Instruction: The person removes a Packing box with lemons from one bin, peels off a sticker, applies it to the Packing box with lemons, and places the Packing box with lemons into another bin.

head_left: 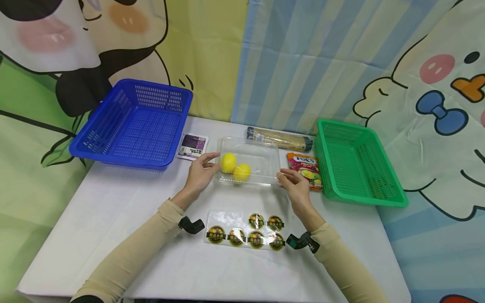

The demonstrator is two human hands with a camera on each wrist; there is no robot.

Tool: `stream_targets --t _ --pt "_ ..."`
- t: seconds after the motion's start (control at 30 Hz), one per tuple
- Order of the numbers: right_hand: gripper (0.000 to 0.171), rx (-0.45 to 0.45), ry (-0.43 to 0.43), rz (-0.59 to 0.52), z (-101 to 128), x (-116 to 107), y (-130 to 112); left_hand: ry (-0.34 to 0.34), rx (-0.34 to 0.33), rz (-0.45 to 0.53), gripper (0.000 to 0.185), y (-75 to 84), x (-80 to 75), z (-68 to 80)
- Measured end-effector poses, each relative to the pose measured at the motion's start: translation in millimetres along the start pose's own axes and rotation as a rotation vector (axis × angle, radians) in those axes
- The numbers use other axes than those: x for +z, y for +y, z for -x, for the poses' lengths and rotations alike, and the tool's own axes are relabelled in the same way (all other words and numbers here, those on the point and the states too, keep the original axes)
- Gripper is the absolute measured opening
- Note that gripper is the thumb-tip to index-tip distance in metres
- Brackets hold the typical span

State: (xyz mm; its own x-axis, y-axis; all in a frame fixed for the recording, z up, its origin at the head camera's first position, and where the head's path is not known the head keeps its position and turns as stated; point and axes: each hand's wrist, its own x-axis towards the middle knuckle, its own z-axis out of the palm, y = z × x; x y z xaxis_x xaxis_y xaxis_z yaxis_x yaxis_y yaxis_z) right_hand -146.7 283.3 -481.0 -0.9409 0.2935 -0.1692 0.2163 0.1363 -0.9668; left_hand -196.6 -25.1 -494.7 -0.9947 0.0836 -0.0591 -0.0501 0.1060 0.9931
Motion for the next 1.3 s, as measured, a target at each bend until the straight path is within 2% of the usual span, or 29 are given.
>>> stream_targets --t 0.1,0.2,0.33,0.4,0.47,0.57,0.67,0.8,0.93,1.1,1.3 --pt "0.044 -0.003 0.005 -0.005 2.4 -0.6 1.7 -0.001 0.015 -0.030 0.046 -1.3 0.7 0.5" --pt "0.046 -0.017 0.017 0.002 7.0 -1.9 2.6 0.054 0.102 -0.150 0.045 2.6 -0.7 5.7" --pt "0.043 -0.102 0.091 0.067 21.1 -6.3 1.7 0.210 0.335 -0.289 0.041 17.1 -5.5 24.0" --pt "0.038 -0.176 0.142 0.114 32.4 -8.6 -0.1 0.236 0.468 -0.311 0.035 24.9 -6.8 35.9" --pt "0.031 -0.263 0.181 0.162 45.4 -9.2 -1.1 0.200 0.605 -0.359 0.029 29.3 -5.7 47.3" --pt "0.021 -0.409 0.179 0.235 65.8 -3.7 -0.2 0.054 0.783 -0.464 0.023 30.1 1.4 60.8" --pt "0.016 -0.524 0.123 0.339 85.1 7.9 5.2 -0.110 0.874 -0.532 0.019 22.4 14.0 69.7" --pt "0.016 -0.564 0.061 0.496 105.1 21.5 17.3 -0.270 0.866 -0.553 0.013 3.0 35.1 77.1" --pt "0.017 -0.526 0.055 0.600 113.8 25.0 29.5 -0.369 0.778 -0.568 0.012 -14.4 50.8 83.4" --pt "0.016 -0.453 0.061 0.648 118.2 24.0 36.5 -0.371 0.649 -0.565 0.016 -27.7 63.5 88.2" --pt "0.018 -0.390 0.062 0.679 115.8 22.6 46.1 -0.382 0.589 -0.551 0.018 -36.5 76.6 89.5"
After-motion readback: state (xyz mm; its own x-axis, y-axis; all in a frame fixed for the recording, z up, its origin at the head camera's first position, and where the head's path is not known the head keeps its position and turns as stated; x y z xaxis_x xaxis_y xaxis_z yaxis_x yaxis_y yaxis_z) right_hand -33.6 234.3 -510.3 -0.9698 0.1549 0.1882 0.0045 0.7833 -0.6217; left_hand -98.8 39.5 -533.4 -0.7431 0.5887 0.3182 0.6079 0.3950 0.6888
